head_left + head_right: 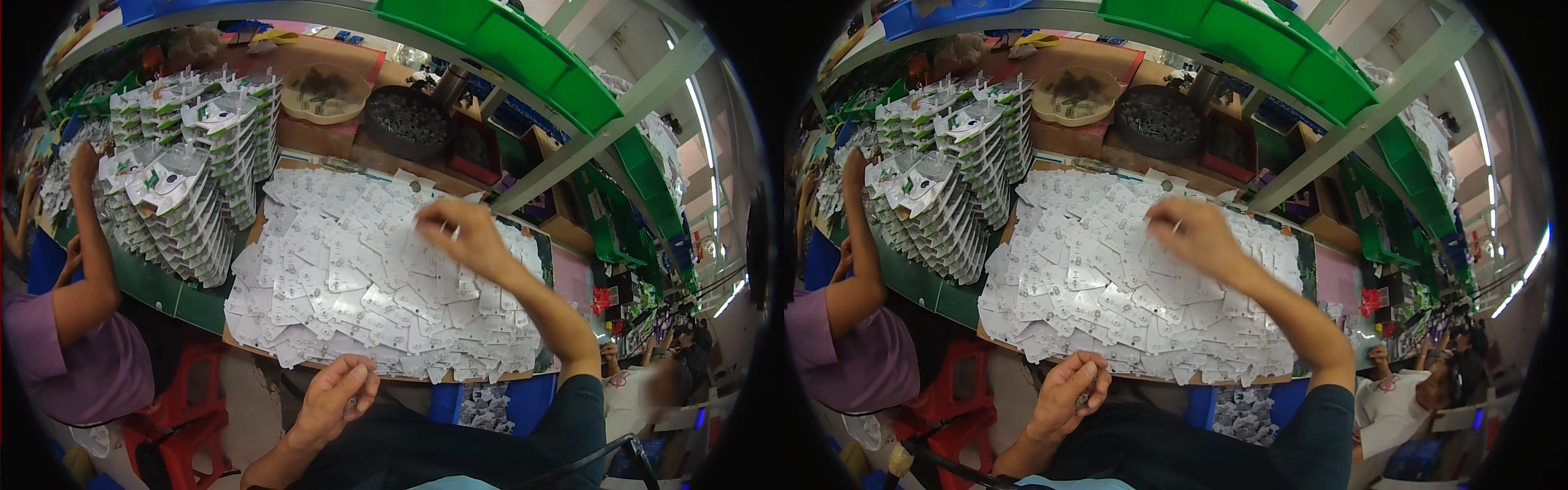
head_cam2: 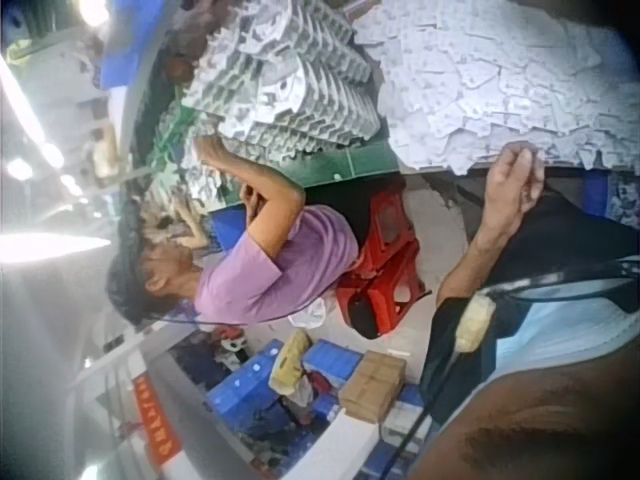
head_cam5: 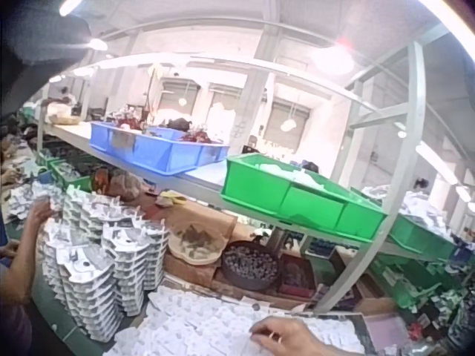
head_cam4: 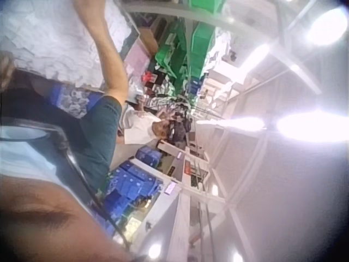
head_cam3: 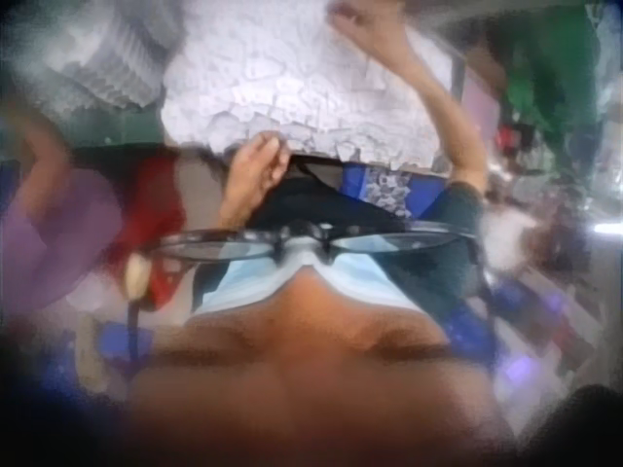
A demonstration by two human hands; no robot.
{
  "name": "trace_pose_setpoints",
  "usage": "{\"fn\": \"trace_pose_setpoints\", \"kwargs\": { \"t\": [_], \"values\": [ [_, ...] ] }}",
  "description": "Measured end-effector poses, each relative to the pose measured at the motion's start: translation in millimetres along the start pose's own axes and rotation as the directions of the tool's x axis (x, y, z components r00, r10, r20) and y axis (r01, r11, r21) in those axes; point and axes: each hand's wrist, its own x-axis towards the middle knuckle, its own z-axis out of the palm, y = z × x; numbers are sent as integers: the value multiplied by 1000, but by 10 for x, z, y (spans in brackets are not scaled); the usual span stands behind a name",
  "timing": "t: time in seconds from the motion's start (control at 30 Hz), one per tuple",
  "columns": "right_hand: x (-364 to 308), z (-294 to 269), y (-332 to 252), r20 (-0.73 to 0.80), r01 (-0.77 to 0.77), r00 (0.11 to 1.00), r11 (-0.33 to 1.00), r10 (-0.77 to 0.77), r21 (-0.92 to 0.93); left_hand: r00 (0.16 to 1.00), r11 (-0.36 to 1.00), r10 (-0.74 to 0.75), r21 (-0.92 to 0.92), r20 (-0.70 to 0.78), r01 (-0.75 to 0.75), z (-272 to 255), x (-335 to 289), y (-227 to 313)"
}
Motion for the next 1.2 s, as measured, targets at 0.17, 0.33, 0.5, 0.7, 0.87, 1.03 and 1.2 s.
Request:
{"fn": "trace_pose_setpoints", "kwargs": {
  "t": [0.17,0.33,0.5,0.7,0.87,1.03,1.2],
  "values": [
    [618,-29,1089,-15,-317,948,939,318,-131,993,991,-122,57,10,121,-204,-62,-109],
    [767,266,1578,17,-249,960,878,281,-408,962,957,-267,96,-59,272,-353,-158,-174],
    [814,449,1794,98,-120,971,802,218,-585,900,897,-427,87,-88,434,-395,-178,-142],
    [836,503,1812,163,-79,956,749,244,-658,891,885,-451,106,-52,454,-441,-117,-117],
    [815,393,1756,120,-123,962,784,244,-609,903,897,-428,104,-37,429,-426,-128,-155],
    [746,229,1475,38,-195,967,828,252,-525,935,931,-352,93,-29,354,-363,-182,-197],
    [536,31,653,43,-246,966,959,254,-144,946,940,-322,131,25,317,-378,-224,-295]
  ]
}}
